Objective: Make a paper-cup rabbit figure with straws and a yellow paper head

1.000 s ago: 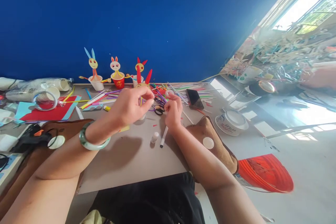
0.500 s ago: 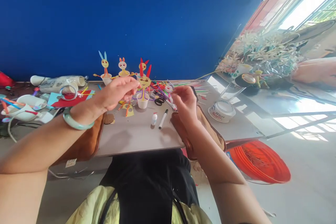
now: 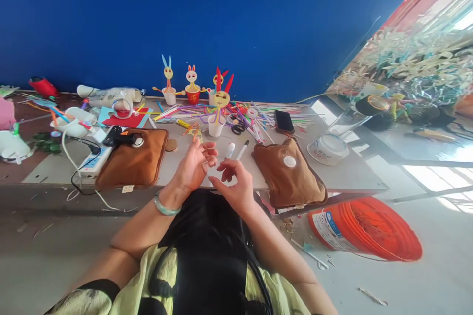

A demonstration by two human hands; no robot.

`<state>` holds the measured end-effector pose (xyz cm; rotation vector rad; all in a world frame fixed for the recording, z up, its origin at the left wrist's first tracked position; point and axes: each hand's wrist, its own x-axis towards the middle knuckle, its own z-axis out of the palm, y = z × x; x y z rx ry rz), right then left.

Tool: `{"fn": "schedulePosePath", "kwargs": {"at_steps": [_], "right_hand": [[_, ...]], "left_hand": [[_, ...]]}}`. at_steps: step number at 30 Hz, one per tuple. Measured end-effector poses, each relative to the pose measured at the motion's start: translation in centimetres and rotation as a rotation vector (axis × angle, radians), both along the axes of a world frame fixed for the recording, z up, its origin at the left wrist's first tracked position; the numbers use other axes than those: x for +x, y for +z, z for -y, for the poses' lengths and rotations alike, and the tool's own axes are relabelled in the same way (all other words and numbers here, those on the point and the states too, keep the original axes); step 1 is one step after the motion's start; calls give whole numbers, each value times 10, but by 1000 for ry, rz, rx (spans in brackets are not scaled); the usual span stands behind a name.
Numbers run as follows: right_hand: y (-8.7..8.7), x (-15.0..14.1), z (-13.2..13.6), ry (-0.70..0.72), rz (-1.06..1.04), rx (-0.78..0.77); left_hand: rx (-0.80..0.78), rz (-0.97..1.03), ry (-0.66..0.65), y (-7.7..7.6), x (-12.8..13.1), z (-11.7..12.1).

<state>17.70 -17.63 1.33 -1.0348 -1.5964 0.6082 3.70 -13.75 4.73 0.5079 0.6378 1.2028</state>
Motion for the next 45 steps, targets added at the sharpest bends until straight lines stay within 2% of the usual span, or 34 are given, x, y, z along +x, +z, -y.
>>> {"fn": "schedulePosePath", "kwargs": {"at_steps": [4, 8, 14, 16, 18, 21, 24, 27, 29, 31, 34, 38, 41, 45], "right_hand": [[-11, -7, 1, -56, -7, 10], [-22, -11, -2, -99, -38, -17], [-32, -10, -9, -40, 117, -42], [-35, -8, -13, 9, 229, -14], [-40, -6, -18, 57, 363, 33], [-48, -6, -26, 79, 485, 70], [-54, -14, -38, 65, 522, 62], [-53, -27, -54, 99, 558, 69], [-51, -36, -64, 130, 598, 65], [-49, -42, -70, 136, 659, 55], [-49, -44, -73, 101, 737, 48], [-52, -41, -70, 72, 754, 46], [-53, -39, -68, 63, 751, 52], [-53, -37, -66, 65, 731, 67]], "left_hand": [[103, 30, 22, -7, 7, 8], [163, -15, 90, -21, 16, 14], [195, -159, 206, -45, 22, 16], [229, -297, 216, -51, 15, 16], [301, -548, 207, -53, -1, 15], [484, -978, 314, -43, -40, 8], [577, -1378, 218, -20, -83, -9], [687, -1810, 75, 0, -115, -33], [768, -2050, -66, 4, -126, -48], [869, -2203, -216, 2, -131, -59], [1102, -2288, -341, -9, -132, -68], [1290, -2374, -347, -20, -127, -73], [1357, -2362, -349, -26, -124, -79], [1320, -2361, -401, -29, -121, -91]]}}
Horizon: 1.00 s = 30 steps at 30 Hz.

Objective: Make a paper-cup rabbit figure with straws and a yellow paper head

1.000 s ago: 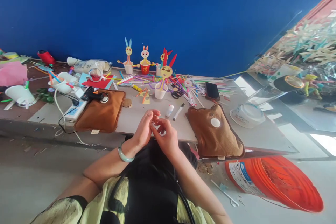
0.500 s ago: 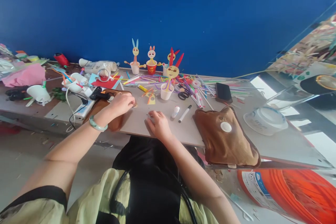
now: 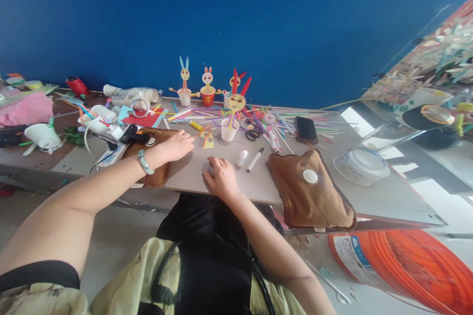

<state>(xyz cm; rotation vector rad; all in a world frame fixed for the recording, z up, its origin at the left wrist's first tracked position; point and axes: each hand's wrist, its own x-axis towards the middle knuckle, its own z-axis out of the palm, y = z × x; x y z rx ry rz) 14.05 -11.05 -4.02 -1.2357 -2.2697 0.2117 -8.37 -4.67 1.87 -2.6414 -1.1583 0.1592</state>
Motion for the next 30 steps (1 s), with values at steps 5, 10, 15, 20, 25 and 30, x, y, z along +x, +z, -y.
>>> {"fn": "schedulePosePath", "kwargs": {"at_steps": [5, 10, 15, 20, 25, 30], "right_hand": [[1, 4, 3, 11, -18, -1], [-1, 9, 5, 20, -66, -13], [-3, 10, 5, 22, -113, -16], [-3, 10, 6, 26, -184, -2], [-2, 13, 10, 22, -314, 83], [1, 14, 17, 35, -372, 143]], "left_hand": [[-214, -33, 76, 14, 6, -13], [-353, -36, 113, 28, 10, -20], [-353, -50, 113, 28, 9, -21], [-327, -43, 86, 26, 3, -22], [-351, -27, 59, 28, 2, -20], [-320, -76, 41, 31, 10, -15]]}}
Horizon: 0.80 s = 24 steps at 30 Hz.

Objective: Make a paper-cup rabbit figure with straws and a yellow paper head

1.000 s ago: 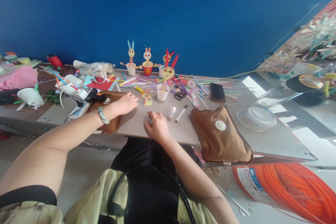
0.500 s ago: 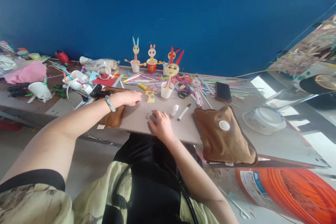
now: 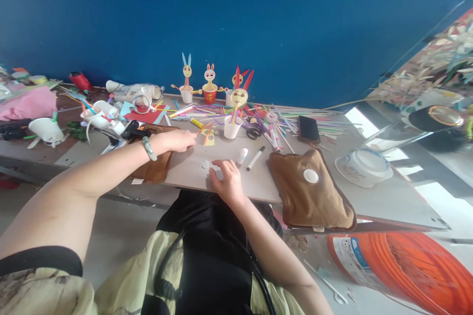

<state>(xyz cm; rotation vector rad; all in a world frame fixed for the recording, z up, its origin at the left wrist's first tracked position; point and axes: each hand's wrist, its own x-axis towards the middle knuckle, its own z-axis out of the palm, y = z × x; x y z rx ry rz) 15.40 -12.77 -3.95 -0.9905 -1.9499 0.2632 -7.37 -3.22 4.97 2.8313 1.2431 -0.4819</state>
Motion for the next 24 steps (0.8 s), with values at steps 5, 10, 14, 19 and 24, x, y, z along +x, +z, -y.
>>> {"fn": "schedulePosePath", "kwargs": {"at_steps": [5, 10, 14, 19, 24], "right_hand": [[16, 12, 3, 19, -130, 185], [46, 49, -14, -136, -135, 310], [61, 70, -27, -216, -95, 353], [56, 70, -21, -141, -91, 399], [40, 59, -6, -63, -89, 323]], "left_hand": [[20, 15, -11, -6, -4, -1], [-57, 217, 30, -10, -18, -10], [-244, 387, 117, -10, -27, -25], [-234, 483, 156, -17, -39, -41], [-175, 300, 68, -23, -45, -41]]}}
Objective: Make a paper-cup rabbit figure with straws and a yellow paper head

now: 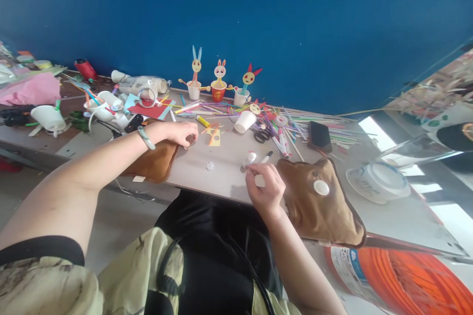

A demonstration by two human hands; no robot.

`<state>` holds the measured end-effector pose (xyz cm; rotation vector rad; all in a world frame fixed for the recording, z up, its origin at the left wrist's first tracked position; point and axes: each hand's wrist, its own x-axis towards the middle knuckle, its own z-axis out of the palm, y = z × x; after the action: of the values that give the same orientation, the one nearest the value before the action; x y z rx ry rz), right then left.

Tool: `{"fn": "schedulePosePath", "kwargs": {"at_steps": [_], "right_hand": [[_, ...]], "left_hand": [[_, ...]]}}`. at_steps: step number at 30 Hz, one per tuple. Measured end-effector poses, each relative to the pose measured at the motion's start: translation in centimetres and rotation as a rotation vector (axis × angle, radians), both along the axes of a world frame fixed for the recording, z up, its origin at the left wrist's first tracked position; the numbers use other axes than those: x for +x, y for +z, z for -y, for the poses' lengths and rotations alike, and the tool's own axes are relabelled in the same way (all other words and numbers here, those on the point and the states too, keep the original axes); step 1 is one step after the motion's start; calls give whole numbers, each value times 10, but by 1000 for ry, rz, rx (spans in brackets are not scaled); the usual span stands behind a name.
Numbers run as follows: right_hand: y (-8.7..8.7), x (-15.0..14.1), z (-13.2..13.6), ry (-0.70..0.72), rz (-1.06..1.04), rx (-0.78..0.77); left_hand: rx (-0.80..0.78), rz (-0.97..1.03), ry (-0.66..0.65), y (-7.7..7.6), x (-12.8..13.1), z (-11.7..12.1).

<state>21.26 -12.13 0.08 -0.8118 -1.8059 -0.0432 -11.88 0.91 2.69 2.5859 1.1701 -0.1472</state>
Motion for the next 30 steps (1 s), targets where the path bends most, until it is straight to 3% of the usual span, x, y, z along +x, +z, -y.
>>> {"fn": "schedulePosePath", "kwargs": {"at_steps": [4, 8, 12, 15, 21, 30], "right_hand": [[-6, -18, 6, 109, 74, -162], [-7, -49, 0, 254, 379, -251], [-3, -90, -16, 174, 753, -351], [0, -118, -31, 73, 905, -395], [-2, -148, -51, 47, 983, -400], [-5, -147, -43, 62, 1007, -424]], "left_hand": [[40, -120, -7, 3, 1, 6], [10, -144, 35, 4, 3, 8], [9, -90, 41, 0, 0, 5], [7, -47, 36, -2, -3, 4], [-9, 3, 60, 2, -6, 7], [63, 52, 28, 4, -6, 12]]}}
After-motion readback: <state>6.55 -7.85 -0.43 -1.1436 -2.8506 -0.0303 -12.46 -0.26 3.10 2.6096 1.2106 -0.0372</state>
